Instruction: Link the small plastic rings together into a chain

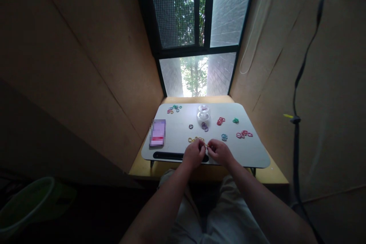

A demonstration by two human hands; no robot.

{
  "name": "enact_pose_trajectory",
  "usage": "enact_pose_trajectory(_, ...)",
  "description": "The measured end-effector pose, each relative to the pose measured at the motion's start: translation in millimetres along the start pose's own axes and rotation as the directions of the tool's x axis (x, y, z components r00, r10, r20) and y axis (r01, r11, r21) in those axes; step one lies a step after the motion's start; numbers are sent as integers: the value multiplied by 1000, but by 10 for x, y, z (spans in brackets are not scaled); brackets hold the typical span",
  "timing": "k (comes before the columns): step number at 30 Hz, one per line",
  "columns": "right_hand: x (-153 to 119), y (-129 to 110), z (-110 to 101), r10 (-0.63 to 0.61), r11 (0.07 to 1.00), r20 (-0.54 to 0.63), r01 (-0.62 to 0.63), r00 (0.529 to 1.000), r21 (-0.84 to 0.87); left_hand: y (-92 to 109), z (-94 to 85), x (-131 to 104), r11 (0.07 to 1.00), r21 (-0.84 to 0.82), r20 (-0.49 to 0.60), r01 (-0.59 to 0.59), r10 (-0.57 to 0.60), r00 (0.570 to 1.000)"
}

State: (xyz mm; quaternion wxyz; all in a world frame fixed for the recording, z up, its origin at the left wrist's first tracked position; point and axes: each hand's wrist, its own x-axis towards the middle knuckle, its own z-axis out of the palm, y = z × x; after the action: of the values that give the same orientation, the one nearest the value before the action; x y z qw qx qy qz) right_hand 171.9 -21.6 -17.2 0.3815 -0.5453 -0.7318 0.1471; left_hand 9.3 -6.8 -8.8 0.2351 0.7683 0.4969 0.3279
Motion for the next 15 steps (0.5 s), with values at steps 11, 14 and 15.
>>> enact_pose_trajectory(11, 14, -11, 2, 14, 1000, -25, -14, 1000, -8, 23, -32, 4, 998, -62, 28, -10, 12, 1000)
enact_pose_trajectory(14, 9, -14, 2, 9, 1000, -28, -9, 1000, -8, 15, -24, 6, 998, -63, 21, -16, 18, 1000)
enact_pose_trajectory(15, 7, -12, 3, 8, 1000, -28, -8, 1000, -9, 12, -22, 6, 998, -62, 20, -19, 20, 1000)
